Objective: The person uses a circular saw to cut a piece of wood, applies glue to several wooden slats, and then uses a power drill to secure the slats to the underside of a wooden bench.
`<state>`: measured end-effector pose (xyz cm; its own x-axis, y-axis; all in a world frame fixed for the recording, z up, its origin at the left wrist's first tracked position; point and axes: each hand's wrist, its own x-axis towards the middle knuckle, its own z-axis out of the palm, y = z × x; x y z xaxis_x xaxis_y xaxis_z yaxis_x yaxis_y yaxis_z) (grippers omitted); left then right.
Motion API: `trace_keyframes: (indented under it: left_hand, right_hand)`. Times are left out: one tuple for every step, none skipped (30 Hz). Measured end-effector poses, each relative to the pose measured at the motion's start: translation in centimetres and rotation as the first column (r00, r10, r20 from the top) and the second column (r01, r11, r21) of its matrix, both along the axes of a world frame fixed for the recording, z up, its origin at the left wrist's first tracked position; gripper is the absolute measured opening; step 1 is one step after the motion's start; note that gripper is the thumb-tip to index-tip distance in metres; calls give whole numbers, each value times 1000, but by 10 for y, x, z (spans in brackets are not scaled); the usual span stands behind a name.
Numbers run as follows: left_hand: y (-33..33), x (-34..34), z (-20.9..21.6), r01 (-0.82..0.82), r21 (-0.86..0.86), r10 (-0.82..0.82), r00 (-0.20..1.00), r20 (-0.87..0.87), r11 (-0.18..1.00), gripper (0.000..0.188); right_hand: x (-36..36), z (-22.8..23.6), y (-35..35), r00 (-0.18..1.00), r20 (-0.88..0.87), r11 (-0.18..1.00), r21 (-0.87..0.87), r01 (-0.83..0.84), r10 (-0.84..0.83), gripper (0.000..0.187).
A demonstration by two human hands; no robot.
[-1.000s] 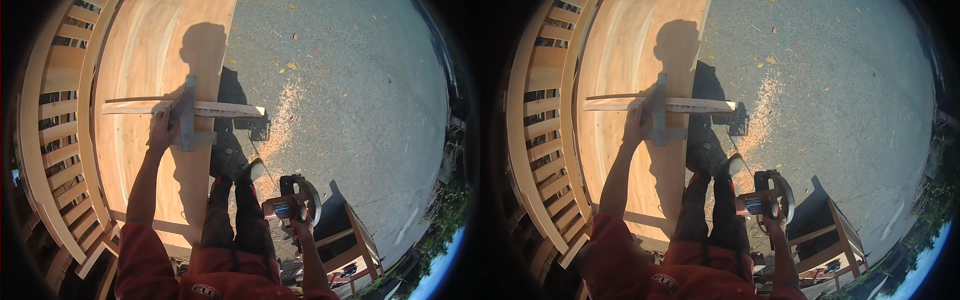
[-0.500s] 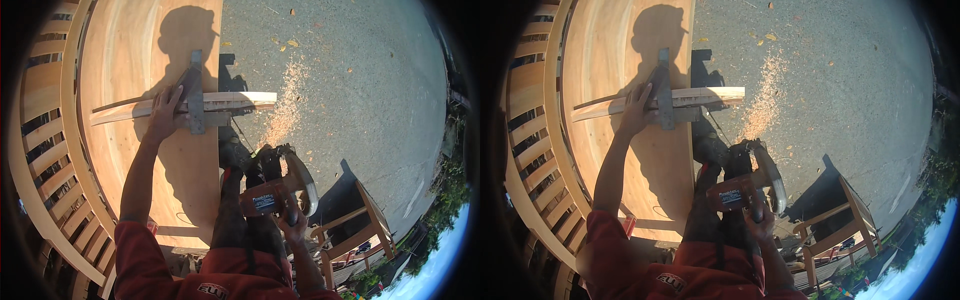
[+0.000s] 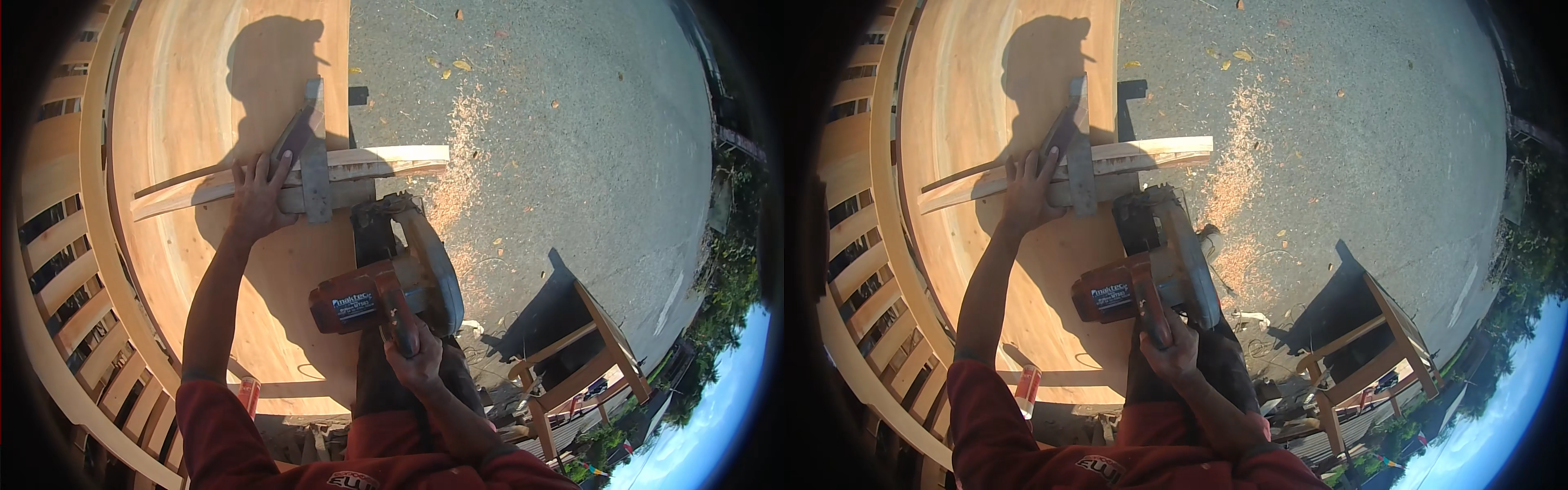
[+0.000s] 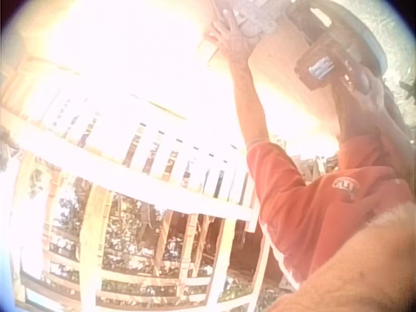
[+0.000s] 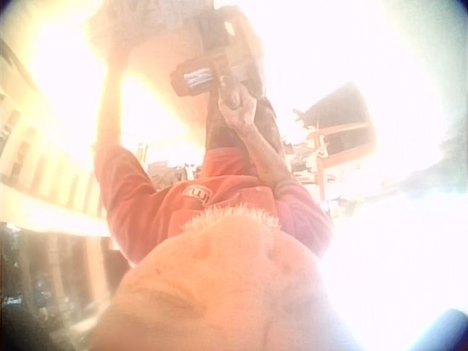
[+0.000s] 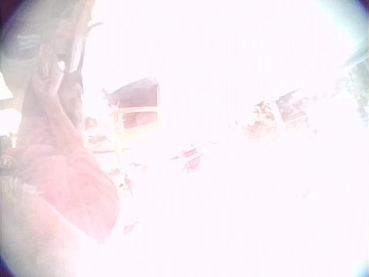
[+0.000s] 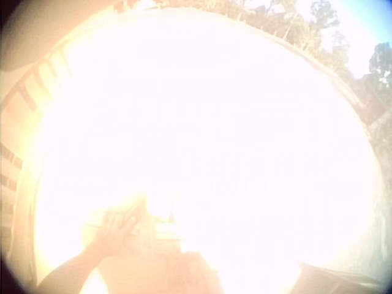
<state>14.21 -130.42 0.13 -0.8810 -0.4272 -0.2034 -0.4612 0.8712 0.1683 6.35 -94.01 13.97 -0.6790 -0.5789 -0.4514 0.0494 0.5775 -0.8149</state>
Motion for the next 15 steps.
trace_keyframes:
  left_hand:
    - [-2,1,-3,-6,23,6,999,-36,1000,124]
    - [-3,3,-6,-10,46,14,997,-71,999,125]
    - [-5,4,-8,-10,34,13,997,-82,999,125]
    - [-4,6,-8,-8,25,11,996,-91,1000,125]
    - [-4,8,-9,-7,16,8,995,-100,1000,125]
    - [-3,8,-10,-8,28,11,995,-96,1000,125]
    - [-3,6,-10,-11,37,14,995,-94,999,125]
    - [-3,5,-9,-13,45,18,996,-92,999,125]
    - [-3,4,-9,-15,44,19,996,-91,999,125]
    - [-3,3,-10,-16,46,20,995,-93,999,125]
    - [-3,2,-11,-16,48,20,995,-95,999,125]
    - [-4,3,-11,-12,44,16,993,-113,999,125]
    - [-4,6,-11,-7,42,13,992,-126,999,126]
    - [-4,8,-12,-3,40,9,990,-140,999,126]
    - [-3,8,-14,-1,53,8,991,-133,999,126]
  right_hand:
    - [6,-2,-6,1000,-21,1000,-23,2,-3,62]
    - [13,-4,-13,1000,-12,999,-22,26,-26,59]
    - [20,-6,-21,999,-3,999,-22,49,-49,56]
    - [27,-8,-26,997,8,997,-20,74,-74,53]
    - [33,-14,-29,997,8,997,-20,76,-76,54]
    - [39,-23,-31,997,8,997,-20,77,-77,54]
    - [41,-28,-37,997,7,997,-24,77,-77,55]
    - [43,-33,-42,997,-13,997,-32,77,-78,55]
    - [44,-38,-47,996,-33,996,-39,77,-79,56]
    - [45,-41,-53,995,-57,996,-44,79,-81,56]
    - [47,-42,-57,995,-45,996,-43,84,-86,57]
    - [49,-41,-62,995,-34,995,-41,89,-90,57]
    - [51,-40,-65,995,-19,995,-37,94,-95,58]
    - [50,-40,-68,995,-24,995,-33,91,-92,59]
    - [49,-40,-71,996,-28,996,-29,87,-88,60]
